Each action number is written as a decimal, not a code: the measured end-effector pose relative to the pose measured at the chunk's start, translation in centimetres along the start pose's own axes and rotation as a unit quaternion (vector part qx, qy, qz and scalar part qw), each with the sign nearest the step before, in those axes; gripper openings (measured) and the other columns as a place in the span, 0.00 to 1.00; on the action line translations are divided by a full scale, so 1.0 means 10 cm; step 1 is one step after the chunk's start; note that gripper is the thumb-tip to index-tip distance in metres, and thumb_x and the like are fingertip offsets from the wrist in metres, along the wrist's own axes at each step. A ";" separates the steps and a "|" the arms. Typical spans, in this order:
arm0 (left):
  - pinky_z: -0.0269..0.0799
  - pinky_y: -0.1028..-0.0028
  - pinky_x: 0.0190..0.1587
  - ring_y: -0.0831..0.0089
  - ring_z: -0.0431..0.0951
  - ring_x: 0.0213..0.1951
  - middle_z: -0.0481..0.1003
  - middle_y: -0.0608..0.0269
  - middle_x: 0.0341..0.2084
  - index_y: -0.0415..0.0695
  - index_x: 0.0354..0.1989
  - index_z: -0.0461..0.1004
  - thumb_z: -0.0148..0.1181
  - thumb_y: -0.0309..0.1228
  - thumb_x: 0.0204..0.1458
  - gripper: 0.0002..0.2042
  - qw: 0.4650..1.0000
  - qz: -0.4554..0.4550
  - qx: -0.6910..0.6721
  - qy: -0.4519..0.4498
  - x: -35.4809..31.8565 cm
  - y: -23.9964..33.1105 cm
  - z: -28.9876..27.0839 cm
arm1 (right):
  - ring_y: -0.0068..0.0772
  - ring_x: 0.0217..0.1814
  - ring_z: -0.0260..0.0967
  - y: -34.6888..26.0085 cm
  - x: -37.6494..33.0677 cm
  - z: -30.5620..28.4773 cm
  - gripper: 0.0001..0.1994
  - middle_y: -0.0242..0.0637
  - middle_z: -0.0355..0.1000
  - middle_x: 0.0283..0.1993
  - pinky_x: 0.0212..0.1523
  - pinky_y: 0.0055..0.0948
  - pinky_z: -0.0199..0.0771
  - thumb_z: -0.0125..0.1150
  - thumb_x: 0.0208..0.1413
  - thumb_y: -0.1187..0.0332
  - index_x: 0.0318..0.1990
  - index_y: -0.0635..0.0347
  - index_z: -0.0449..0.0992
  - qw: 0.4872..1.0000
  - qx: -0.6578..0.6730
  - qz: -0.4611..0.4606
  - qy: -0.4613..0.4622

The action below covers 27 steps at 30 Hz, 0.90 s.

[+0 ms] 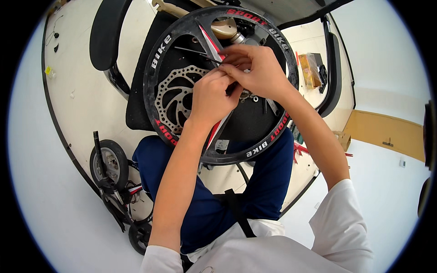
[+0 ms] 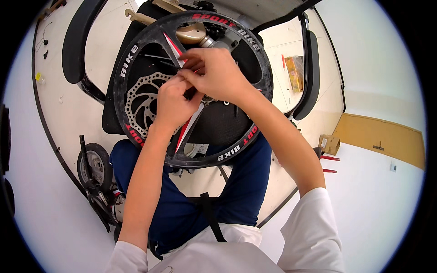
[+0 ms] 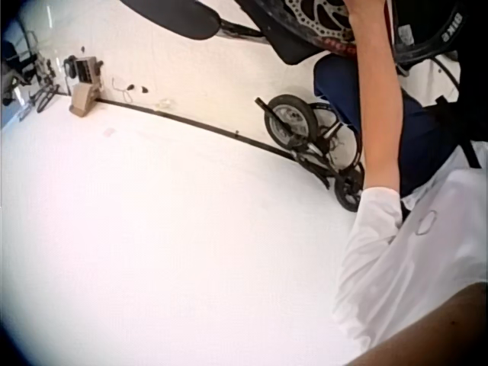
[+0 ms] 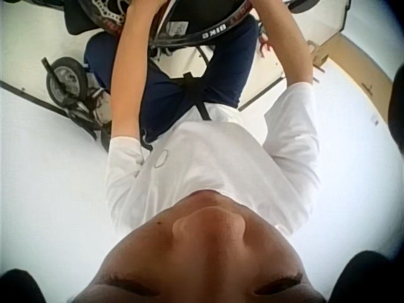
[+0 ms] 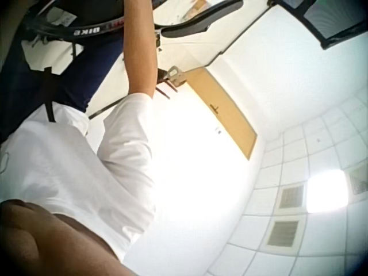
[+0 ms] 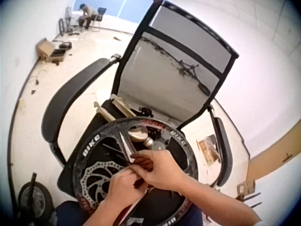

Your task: The person assembles a bicycle wheel by hand, installing a bearing into the hub, tightening it with a wrench, and attaching a brake disc. The person then secures the disc with a bolt and tightens it with a wrench.

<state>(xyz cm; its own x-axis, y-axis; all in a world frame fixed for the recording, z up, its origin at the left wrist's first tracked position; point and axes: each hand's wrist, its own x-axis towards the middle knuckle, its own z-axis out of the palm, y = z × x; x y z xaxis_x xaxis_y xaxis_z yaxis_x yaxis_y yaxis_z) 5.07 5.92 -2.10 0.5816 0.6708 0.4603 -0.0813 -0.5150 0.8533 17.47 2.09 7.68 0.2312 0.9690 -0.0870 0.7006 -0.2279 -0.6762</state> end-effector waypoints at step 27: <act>0.71 0.78 0.28 0.73 0.77 0.24 0.79 0.60 0.29 0.37 0.37 0.83 0.67 0.23 0.52 0.06 0.980 -0.181 0.038 -0.072 -1.68 1.47 -0.08 | 0.19 0.32 0.75 0.12 -2.38 0.20 0.06 0.32 0.77 0.30 0.36 0.21 0.75 0.68 0.55 0.77 0.38 0.69 0.81 0.864 0.490 0.096 0.069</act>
<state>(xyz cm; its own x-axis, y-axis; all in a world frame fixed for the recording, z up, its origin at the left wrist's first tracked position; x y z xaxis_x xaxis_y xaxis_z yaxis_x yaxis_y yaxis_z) -6.54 -12.45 2.89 0.6708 0.7365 0.0872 0.2078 -0.2995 0.9312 11.43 -21.05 7.46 0.4055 0.8865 -0.2230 -0.2506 -0.1268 -0.9597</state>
